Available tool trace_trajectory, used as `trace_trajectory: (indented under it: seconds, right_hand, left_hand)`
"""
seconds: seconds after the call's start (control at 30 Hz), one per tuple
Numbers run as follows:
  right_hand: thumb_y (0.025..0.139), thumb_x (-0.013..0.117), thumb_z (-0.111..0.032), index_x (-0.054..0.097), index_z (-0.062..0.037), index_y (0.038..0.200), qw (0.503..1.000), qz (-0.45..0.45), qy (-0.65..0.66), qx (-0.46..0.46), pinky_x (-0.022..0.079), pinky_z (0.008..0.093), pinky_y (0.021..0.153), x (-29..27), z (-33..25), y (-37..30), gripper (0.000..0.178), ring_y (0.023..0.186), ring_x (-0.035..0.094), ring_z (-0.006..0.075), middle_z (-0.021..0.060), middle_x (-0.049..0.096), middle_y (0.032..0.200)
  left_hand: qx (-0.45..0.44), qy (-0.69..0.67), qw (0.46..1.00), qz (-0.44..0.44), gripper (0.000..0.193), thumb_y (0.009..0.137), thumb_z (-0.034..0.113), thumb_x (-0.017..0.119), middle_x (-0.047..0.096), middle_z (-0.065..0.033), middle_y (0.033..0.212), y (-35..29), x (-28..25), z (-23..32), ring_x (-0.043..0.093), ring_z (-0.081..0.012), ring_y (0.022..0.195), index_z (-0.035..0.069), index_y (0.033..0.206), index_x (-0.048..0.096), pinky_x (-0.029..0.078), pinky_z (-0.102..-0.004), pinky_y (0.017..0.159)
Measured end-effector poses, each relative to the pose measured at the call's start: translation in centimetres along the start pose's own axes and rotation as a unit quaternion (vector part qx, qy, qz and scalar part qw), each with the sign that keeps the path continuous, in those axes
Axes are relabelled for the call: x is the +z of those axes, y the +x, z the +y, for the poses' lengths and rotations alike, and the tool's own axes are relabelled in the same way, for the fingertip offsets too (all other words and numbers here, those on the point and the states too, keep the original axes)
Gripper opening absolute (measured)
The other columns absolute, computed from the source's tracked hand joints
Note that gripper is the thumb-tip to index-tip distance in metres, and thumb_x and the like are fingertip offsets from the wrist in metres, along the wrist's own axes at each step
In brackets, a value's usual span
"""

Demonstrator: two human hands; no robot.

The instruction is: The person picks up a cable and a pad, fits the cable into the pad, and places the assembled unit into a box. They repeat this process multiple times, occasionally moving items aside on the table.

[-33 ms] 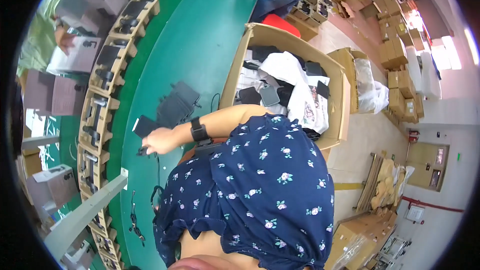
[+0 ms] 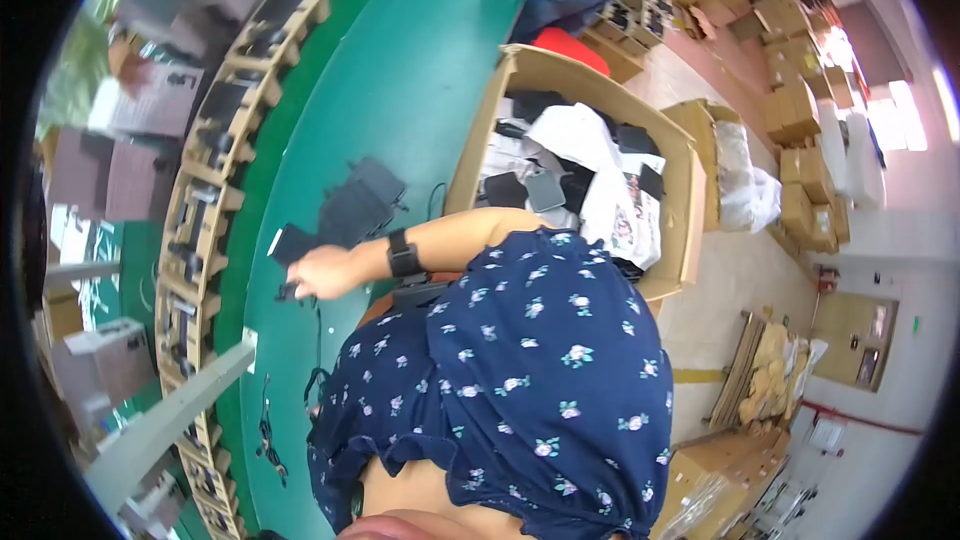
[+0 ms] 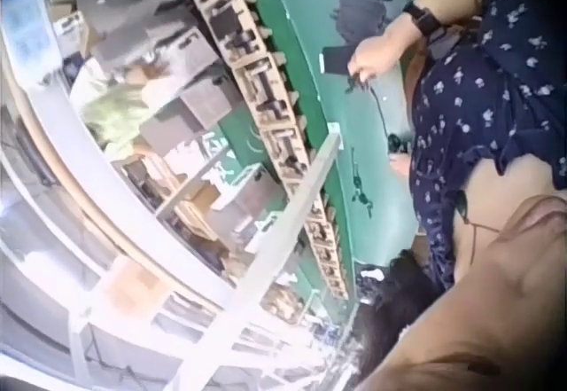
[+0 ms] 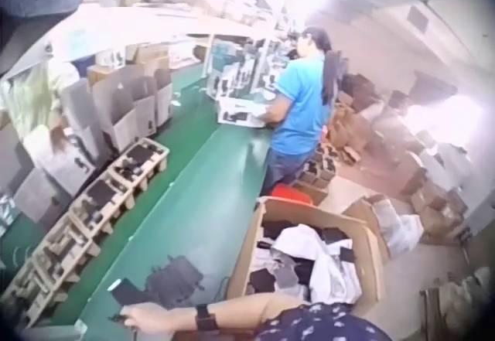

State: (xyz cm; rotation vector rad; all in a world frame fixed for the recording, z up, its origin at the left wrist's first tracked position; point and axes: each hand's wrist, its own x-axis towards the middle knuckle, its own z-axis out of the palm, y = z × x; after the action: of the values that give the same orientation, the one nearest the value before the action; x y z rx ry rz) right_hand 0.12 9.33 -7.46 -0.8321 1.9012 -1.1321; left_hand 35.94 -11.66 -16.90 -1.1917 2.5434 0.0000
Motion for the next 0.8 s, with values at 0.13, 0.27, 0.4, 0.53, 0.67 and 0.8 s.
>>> trace_trajectory:
  seconds: [0.13,0.27,0.4,0.53,0.67,0.8]
  right_hand:
    - [0.084,0.055,-0.02,0.055,-0.0077,0.11,0.984,0.168,-0.016,-0.05,0.047,0.0453,0.072,-3.4,0.0,0.9,0.029,0.085,0.058,0.0382,0.0197,0.06,0.093]
    - [0.088,0.056,-0.019,0.049,-0.0012,0.114,0.955,0.293,-0.012,-0.034,0.046,0.0332,0.059,-7.7,0.5,4.3,0.032,0.065,0.057,0.02,0.0133,0.058,0.073]
    - [0.086,0.056,-0.013,0.048,-0.0066,0.119,0.922,0.362,-0.104,-0.084,0.045,0.035,0.055,-12.3,0.1,9.2,0.034,0.06,0.057,0.026,0.0146,0.058,0.068]
    - [0.086,0.055,-0.021,0.051,-0.0058,0.114,0.895,0.378,-0.226,-0.071,0.047,0.0442,0.069,-16.0,-0.7,13.4,0.033,0.08,0.06,0.039,0.0212,0.062,0.082]
    - [0.085,0.054,-0.022,0.051,-0.0068,0.114,0.902,0.27,-0.336,-0.006,0.046,0.0469,0.072,-18.5,-1.4,15.7,0.033,0.085,0.06,0.0378,0.0208,0.063,0.085]
    - [0.083,0.054,-0.019,0.058,-0.006,0.105,0.876,0.168,-0.451,-0.006,0.048,0.0433,0.076,-20.2,-2.3,17.5,0.026,0.09,0.061,0.034,0.0182,0.064,0.092]
  left_hand:
    - [0.07,-0.126,0.981,-0.133,0.036,0.072,0.015,0.069,0.052,-0.017,0.099,-0.1,-2.4,1.5,0.049,-0.0384,0.094,0.005,0.099,0.048,0.041,-0.0453,0.08]
    - [0.001,-0.153,0.983,-0.103,0.036,0.072,0.018,0.069,0.052,-0.0173,0.098,-1.5,-5.5,4.4,0.049,-0.0387,0.093,0.005,0.097,0.048,0.042,-0.0458,0.079]
    - [0.005,-0.183,0.981,-0.063,0.033,0.07,0.014,0.071,0.05,-0.0159,0.095,-3.3,-6.0,5.2,0.05,-0.0384,0.089,0.007,0.092,0.046,0.043,-0.0456,0.074]
    - [-0.016,-0.198,0.978,-0.062,0.035,0.07,0.015,0.071,0.049,-0.0148,0.097,-4.4,-5.4,5.3,0.049,-0.0379,0.093,0.009,0.093,0.046,0.043,-0.0456,0.076]
    - [-0.012,-0.214,0.976,-0.043,0.035,0.07,0.015,0.071,0.049,-0.0144,0.096,-4.5,-4.8,5.4,0.049,-0.0375,0.092,0.009,0.093,0.046,0.044,-0.0456,0.076]
    - [-0.021,-0.215,0.976,-0.038,0.034,0.068,0.013,0.071,0.049,-0.0146,0.094,-4.7,-4.3,5.4,0.049,-0.037,0.089,0.007,0.092,0.046,0.043,-0.0452,0.076]
